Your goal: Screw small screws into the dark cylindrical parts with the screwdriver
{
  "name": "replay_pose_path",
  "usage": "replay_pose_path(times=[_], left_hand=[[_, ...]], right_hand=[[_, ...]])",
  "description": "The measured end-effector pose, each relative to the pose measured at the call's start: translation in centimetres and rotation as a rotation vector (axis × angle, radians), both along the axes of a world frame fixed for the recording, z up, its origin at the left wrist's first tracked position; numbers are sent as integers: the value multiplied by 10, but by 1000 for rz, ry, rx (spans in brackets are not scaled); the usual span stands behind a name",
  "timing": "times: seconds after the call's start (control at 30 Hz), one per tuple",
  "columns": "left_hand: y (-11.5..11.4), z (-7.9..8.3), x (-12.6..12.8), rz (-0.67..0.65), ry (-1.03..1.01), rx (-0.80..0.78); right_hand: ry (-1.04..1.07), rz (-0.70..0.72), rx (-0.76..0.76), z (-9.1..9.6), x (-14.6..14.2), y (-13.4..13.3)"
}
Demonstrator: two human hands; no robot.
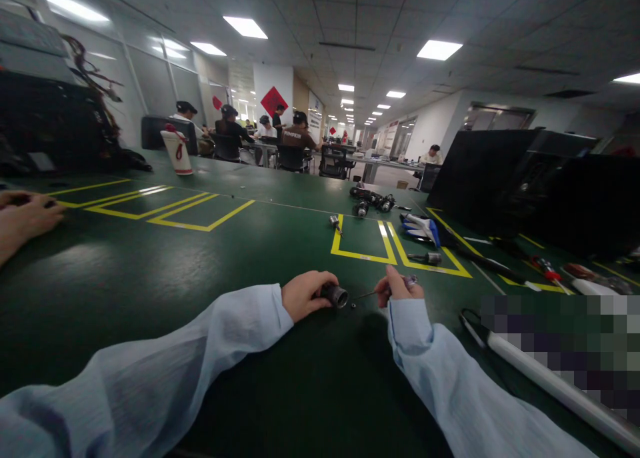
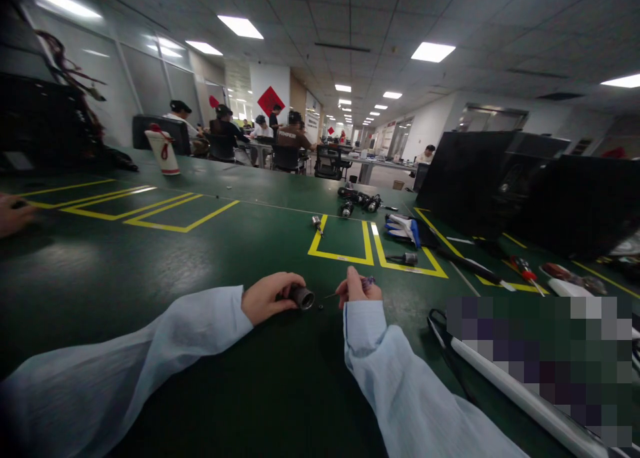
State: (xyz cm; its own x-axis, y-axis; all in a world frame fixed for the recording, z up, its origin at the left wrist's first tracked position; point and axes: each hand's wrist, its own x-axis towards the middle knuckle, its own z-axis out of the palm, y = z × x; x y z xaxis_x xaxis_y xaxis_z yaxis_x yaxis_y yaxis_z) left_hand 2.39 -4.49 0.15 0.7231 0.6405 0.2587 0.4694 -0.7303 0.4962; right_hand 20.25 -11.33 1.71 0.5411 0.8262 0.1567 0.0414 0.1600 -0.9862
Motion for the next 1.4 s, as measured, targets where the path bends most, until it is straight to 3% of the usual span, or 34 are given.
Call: replay_pose_path(times=[0.2, 0.5, 0.67, 0.93, 1.03, 1.23, 1.4], left_hand=[[2, 0, -1, -57, -367, -267], [6, -8, 4, -66, -593, -568], [6, -8, 4, -22, -623, -634], [-1, -2, 7, 71, -620, -611], [-3, -2, 7, 88, -628, -618], [-1, -1, 5, 78, -658, -756], [-2, 2, 5, 201, -704, -774]], right_hand=[[3, -20, 11, 0, 0, 2], [-102, -13, -26, 1, -3, -1], [-197, -34, -44, -7, -1, 3], [-361, -38, -127, -11, 2, 10], [-267, -16, -130, -10, 2, 11], [124, 77, -124, -13, 5, 13], [316, 169, 56, -11, 5, 9]])
